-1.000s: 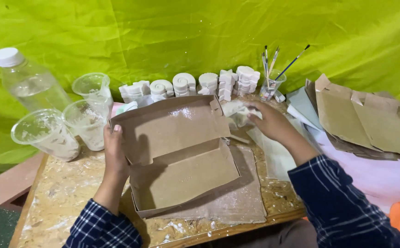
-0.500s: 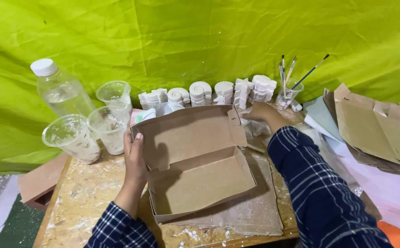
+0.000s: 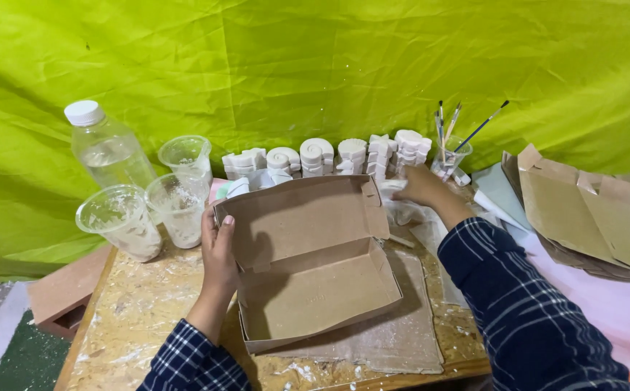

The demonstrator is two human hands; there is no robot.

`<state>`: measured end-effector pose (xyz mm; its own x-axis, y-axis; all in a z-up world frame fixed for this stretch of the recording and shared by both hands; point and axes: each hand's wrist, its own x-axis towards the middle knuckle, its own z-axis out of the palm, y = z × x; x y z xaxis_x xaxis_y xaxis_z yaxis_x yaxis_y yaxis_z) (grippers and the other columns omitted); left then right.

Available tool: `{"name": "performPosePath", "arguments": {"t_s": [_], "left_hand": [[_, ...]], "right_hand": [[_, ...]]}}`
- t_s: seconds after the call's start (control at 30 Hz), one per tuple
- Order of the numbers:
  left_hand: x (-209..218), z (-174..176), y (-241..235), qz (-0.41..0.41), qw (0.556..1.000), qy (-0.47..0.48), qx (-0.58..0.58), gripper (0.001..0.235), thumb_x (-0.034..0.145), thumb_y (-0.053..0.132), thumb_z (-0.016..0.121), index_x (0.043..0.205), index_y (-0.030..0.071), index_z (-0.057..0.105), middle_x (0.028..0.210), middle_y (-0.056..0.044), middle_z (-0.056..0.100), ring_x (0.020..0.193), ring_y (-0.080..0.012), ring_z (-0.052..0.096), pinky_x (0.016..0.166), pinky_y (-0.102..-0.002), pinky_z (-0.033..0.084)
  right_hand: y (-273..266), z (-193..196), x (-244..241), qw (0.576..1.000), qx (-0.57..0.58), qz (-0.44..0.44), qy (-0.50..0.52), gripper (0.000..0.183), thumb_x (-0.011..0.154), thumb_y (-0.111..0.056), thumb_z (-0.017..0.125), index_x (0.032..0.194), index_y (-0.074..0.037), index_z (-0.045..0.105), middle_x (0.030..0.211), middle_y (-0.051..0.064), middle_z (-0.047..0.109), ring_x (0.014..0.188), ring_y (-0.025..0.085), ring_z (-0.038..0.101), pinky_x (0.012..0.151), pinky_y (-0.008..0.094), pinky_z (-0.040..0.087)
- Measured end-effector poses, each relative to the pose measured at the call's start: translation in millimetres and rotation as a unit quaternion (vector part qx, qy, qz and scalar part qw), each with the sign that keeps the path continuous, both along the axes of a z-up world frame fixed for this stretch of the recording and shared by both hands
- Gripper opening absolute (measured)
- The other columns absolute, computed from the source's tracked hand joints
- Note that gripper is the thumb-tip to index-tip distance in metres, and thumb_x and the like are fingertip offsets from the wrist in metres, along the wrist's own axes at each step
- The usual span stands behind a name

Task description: The person assembles a flat cardboard box by folding and tucking its flaps into place. They then place several individually wrapped white candles into the box and close the lid. The completed box is set aside on the table.

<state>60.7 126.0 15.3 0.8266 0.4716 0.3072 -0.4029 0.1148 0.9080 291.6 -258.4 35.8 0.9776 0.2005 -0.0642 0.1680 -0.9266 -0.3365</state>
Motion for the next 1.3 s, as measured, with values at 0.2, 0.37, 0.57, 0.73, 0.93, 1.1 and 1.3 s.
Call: {"name": "performPosePath", "arguments": {"t_s": [0.2, 0.37, 0.57, 0.73, 0.93, 1.1, 1.3], "left_hand": [[-10.2, 14.7, -7.5, 0.006, 1.0, -0.003, 0.02, 0.048, 0.097, 0.032, 0.052, 0.14, 0.012, 0.045, 0.129, -0.01, 0.054, 0.122, -0.019, 0.049, 0.11, -0.04, 0.041], [-14.3, 18.9, -8.4, 0.0, 1.0, 0.005, 0.03, 0.053, 0.097, 0.034, 0.052, 0.145, 0.014, 0.043, 0.129, -0.01, 0.052, 0.121, -0.0196, 0.047, 0.113, -0.039, 0.037], [-8.3, 5.6, -8.1, -0.006, 1.0, -0.005, 0.027, 0.052, 0.097, 0.034, 0.053, 0.144, 0.013, 0.042, 0.128, -0.009, 0.052, 0.123, -0.0196, 0.046, 0.114, -0.041, 0.035], [-11.7, 7.7, -12.8, -0.009, 1.0, 0.004, 0.021, 0.052, 0.099, 0.036, 0.051, 0.143, 0.013, 0.036, 0.13, -0.013, 0.046, 0.122, -0.0251, 0.043, 0.115, -0.047, 0.032], [-13.9, 14.2, -11.7, 0.0, 1.0, -0.013, 0.018, 0.052, 0.097, 0.035, 0.054, 0.142, 0.013, 0.039, 0.122, -0.009, 0.048, 0.12, -0.0211, 0.046, 0.112, -0.043, 0.036], [-14.1, 17.2, -6.5, -0.009, 1.0, -0.013, 0.027, 0.056, 0.098, 0.037, 0.05, 0.145, 0.012, 0.034, 0.134, -0.017, 0.045, 0.128, -0.0283, 0.042, 0.114, -0.05, 0.033], [-8.4, 9.1, -13.1, -0.008, 0.998, -0.035, 0.042, 0.051, 0.098, 0.035, 0.055, 0.141, 0.013, 0.038, 0.143, -0.019, 0.038, 0.135, -0.0307, 0.039, 0.117, -0.053, 0.03]], "right_hand": [[-11.9, 44.1, -46.4, 0.958, 0.247, -0.123, -0.077, 0.069, 0.082, -0.045, 0.084, 0.137, -0.01, 0.062, 0.135, 0.028, 0.06, 0.127, 0.043, 0.058, 0.098, 0.048, 0.049], [14.8, 66.5, -137.1, 0.783, 0.619, -0.052, 0.037, 0.048, 0.096, -0.011, 0.062, 0.142, -0.004, 0.047, 0.12, 0.012, 0.064, 0.096, 0.023, 0.068, 0.077, 0.039, 0.058], [65.9, 35.3, -195.8, 0.839, 0.448, 0.114, 0.286, 0.053, 0.095, -0.009, 0.057, 0.145, 0.003, 0.044, 0.124, 0.034, 0.068, 0.1, 0.038, 0.074, 0.088, 0.051, 0.064], [132.7, 29.8, -236.4, 0.901, 0.205, 0.248, 0.289, 0.043, 0.101, -0.017, 0.059, 0.141, -0.004, 0.05, 0.129, 0.03, 0.065, 0.106, 0.04, 0.073, 0.081, 0.044, 0.063], [180.9, 19.0, -244.7, 0.942, 0.12, 0.221, 0.222, 0.043, 0.098, -0.04, 0.061, 0.134, -0.019, 0.054, 0.132, 0.023, 0.064, 0.118, 0.041, 0.066, 0.087, 0.049, 0.057], [182.0, 0.6, -243.4, 0.921, -0.074, 0.369, -0.1, 0.038, 0.1, -0.021, 0.058, 0.134, -0.007, 0.054, 0.111, 0.023, 0.059, 0.098, 0.045, 0.066, 0.076, 0.046, 0.057], [183.2, 6.3, -257.7, 0.862, -0.068, 0.494, -0.087, 0.033, 0.093, -0.016, 0.068, 0.126, -0.015, 0.064, 0.111, 0.022, 0.06, 0.102, 0.043, 0.063, 0.082, 0.048, 0.053]]}}
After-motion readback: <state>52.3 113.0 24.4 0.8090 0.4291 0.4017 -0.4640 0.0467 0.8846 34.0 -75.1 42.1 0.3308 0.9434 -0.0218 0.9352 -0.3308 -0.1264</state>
